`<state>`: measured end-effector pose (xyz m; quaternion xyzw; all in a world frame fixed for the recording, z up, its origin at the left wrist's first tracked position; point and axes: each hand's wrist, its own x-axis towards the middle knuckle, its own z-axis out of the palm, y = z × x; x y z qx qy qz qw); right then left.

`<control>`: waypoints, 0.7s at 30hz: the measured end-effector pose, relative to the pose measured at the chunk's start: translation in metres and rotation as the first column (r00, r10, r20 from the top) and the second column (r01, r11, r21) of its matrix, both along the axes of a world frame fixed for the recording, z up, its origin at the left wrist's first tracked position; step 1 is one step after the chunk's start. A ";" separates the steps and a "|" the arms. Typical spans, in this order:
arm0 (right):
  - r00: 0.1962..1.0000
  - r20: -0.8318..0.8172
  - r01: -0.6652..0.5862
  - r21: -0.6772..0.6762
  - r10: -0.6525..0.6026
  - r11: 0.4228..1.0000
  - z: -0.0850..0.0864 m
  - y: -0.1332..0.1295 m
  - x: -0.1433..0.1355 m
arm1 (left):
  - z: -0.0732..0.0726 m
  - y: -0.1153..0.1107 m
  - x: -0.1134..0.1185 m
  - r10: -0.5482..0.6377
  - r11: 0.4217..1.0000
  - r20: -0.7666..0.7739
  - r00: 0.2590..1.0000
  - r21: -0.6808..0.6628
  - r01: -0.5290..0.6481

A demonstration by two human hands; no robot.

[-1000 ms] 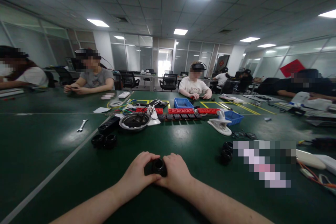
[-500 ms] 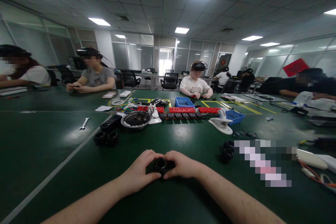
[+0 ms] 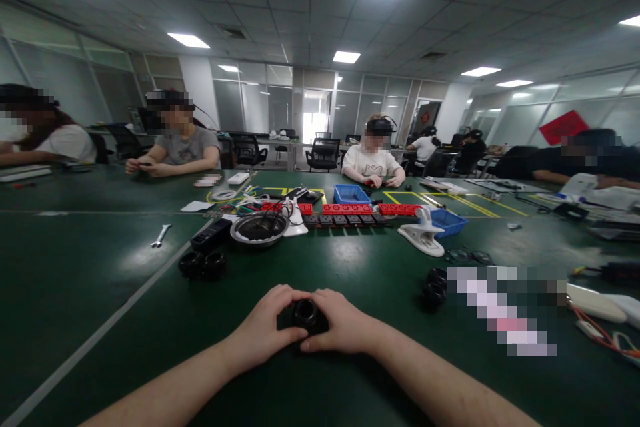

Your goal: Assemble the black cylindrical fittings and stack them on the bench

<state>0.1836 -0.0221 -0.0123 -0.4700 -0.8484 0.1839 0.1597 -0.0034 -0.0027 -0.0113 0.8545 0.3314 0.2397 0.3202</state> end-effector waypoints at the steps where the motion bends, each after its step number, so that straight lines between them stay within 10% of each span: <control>1: 0.997 -0.046 -0.063 -0.056 0.060 0.996 0.000 0.003 0.004 | 0.000 0.001 -0.001 -0.015 1.000 -0.001 1.000 -0.003 0.015; 9: 0.981 -0.192 -0.063 -0.243 0.016 0.968 -0.008 0.011 0.012 | -0.003 0.002 0.000 -0.044 0.999 0.011 0.999 -0.016 0.044; 17: 0.944 0.214 0.209 0.203 -0.251 0.957 -0.005 -0.007 -0.015 | -0.007 -0.005 0.007 0.136 0.990 0.033 0.990 0.037 -0.137; 21: 0.986 0.102 0.122 0.106 -0.133 0.987 -0.004 -0.005 -0.008 | -0.005 -0.003 0.003 0.051 0.998 0.018 0.999 0.046 -0.052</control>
